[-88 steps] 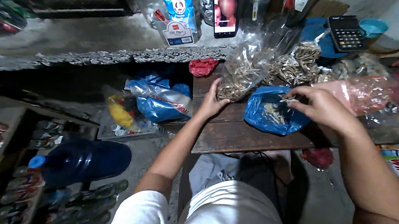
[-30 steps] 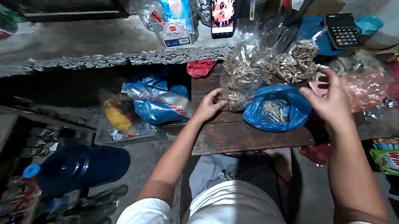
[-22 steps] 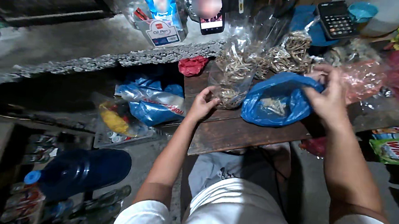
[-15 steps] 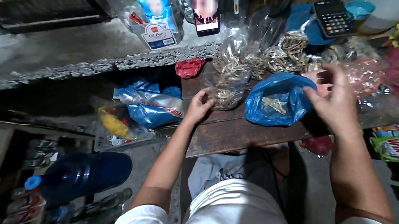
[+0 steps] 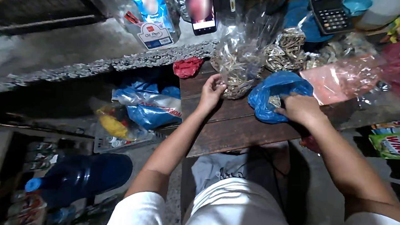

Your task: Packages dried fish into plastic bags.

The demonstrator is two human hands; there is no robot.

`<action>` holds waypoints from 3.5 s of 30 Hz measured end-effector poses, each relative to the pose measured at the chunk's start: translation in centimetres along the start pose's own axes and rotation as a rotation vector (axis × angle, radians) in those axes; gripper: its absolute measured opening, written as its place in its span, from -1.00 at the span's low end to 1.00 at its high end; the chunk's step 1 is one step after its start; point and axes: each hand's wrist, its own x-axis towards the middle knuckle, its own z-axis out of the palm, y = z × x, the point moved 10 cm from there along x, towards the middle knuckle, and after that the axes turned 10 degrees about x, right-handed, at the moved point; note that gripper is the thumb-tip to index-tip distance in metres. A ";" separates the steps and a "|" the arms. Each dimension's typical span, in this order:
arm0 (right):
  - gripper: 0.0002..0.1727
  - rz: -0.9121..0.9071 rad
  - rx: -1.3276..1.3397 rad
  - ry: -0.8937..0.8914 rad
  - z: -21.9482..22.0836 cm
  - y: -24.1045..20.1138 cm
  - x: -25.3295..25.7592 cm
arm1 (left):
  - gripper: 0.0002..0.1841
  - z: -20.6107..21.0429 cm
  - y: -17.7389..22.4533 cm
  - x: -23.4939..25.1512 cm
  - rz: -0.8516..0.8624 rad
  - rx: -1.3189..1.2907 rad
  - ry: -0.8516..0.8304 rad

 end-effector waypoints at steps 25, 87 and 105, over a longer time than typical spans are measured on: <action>-0.70 -0.014 0.013 0.034 -0.4 0.3 -0.1 | -0.41 -2.5 0.6 -4.0 0.036 0.204 0.109; -0.75 -0.311 0.640 0.538 -11.1 0.9 -2.2 | -0.55 0.1 0.6 3.9 0.276 0.162 -0.155; -0.80 -0.346 0.649 0.553 -13.9 -0.1 -2.5 | -0.26 -2.2 -1.2 9.2 -0.071 0.517 0.080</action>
